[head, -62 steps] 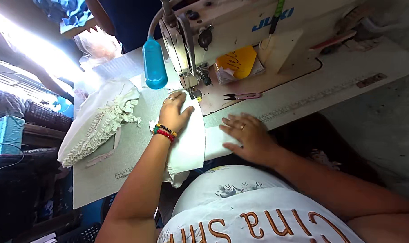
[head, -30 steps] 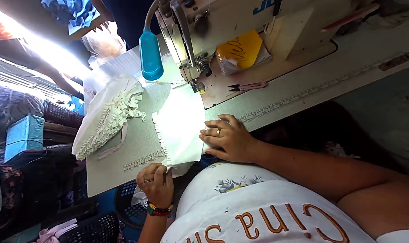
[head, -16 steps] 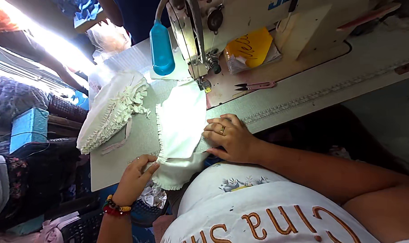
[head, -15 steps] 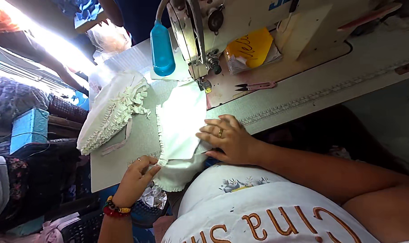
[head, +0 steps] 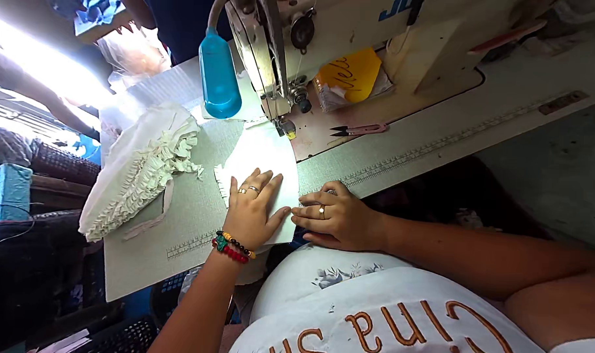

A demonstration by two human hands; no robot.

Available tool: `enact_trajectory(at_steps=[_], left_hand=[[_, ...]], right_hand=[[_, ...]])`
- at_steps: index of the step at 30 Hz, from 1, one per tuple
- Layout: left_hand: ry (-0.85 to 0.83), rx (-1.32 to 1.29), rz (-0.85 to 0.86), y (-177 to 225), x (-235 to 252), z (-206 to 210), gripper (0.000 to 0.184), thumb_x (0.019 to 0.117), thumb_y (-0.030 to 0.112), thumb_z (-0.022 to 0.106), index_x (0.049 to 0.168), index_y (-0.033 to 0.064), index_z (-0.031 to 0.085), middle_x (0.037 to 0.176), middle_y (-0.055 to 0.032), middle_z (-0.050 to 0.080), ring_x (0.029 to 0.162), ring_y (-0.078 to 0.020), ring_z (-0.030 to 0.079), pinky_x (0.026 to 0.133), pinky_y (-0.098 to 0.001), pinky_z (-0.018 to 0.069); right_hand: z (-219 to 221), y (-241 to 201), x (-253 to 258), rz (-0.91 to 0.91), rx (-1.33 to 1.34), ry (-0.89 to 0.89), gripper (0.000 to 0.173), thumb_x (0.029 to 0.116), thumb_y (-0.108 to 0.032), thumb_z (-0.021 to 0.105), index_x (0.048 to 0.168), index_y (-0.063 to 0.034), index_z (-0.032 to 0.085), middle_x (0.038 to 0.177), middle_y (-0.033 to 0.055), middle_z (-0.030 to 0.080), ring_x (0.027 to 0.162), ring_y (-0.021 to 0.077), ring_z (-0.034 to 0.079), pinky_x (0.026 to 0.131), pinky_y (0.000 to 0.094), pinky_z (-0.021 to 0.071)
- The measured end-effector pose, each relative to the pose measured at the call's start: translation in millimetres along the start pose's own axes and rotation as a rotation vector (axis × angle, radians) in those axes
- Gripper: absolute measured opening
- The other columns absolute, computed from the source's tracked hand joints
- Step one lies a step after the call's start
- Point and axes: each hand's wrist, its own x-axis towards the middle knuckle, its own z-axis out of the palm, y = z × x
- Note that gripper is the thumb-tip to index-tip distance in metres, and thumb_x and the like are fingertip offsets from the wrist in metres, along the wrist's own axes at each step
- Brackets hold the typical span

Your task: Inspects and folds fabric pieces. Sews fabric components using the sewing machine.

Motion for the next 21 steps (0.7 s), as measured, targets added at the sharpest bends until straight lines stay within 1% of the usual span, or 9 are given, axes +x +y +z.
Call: enact_trajectory(at_steps=[1,3,6,9,13,21], left_hand=[[0.008,0.017,-0.005,-0.8,-1.5,1.9,0.066,0.0964,0.06,0.048,0.147,0.0178,0.058,0.152,-0.0104,0.054,0.149,-0.0356,0.039,0.115,-0.0767,0.017],[0.02,0.041,-0.032,1.1,-4.0,4.2,0.07,0.0961,0.064,0.044,0.149,0.0195,0.055,0.153,-0.0105,0.052,0.149,-0.0354,0.039,0.115,-0.0764,0.0164],[0.011,0.054,-0.082,4.0,-3.1,4.8,0.072,0.0947,0.065,0.044,0.152,0.0209,0.052,0.158,-0.0082,0.047,0.15,-0.0308,0.038,0.117,-0.0731,0.0163],[0.016,0.053,-0.103,4.6,-0.8,4.4,0.073,0.0922,0.066,0.046,0.15,0.0217,0.054,0.158,-0.0048,0.048,0.149,-0.0281,0.04,0.116,-0.0708,0.0192],[0.027,0.075,-0.123,5.4,1.3,5.1,0.074,0.0912,0.068,0.046,0.149,0.0228,0.055,0.156,-0.0047,0.05,0.147,-0.029,0.043,0.115,-0.0711,0.0206],[0.023,0.093,-0.16,9.7,5.1,6.6,0.076,0.0915,0.07,0.042,0.151,0.0246,0.053,0.156,-0.005,0.049,0.147,-0.0307,0.042,0.115,-0.0713,0.0208]], right_hand=[[-1.3,0.9,-1.4,0.006,0.009,-0.009,0.04,0.1059,-0.038,0.044,0.123,-0.0185,0.075,0.126,0.0005,0.073,0.126,0.0222,0.062,0.099,0.049,0.0425],[-3.0,2.7,-1.7,0.001,0.022,-0.016,0.04,0.1059,-0.039,0.044,0.123,-0.0192,0.075,0.126,0.0001,0.073,0.125,0.022,0.062,0.099,0.0486,0.0414],[-4.5,6.6,0.9,-0.025,0.023,-0.022,0.041,0.1058,-0.04,0.044,0.122,-0.0188,0.075,0.124,0.0001,0.074,0.125,0.0222,0.062,0.098,0.0478,0.0418],[-6.3,9.5,0.8,-0.03,0.025,-0.032,0.042,0.1054,-0.041,0.043,0.121,-0.0192,0.075,0.124,-0.0002,0.074,0.126,0.0218,0.061,0.098,0.0477,0.0409],[-7.6,13.1,1.6,-0.014,0.026,-0.037,0.043,0.105,-0.044,0.042,0.12,-0.0213,0.076,0.125,-0.0011,0.074,0.127,0.0206,0.06,0.099,0.0478,0.0396],[-15.2,20.7,4.3,-0.002,0.062,-0.082,0.042,0.1028,-0.045,0.045,0.118,-0.0212,0.077,0.123,-0.0014,0.074,0.126,0.0218,0.061,0.099,0.0502,0.0408]])
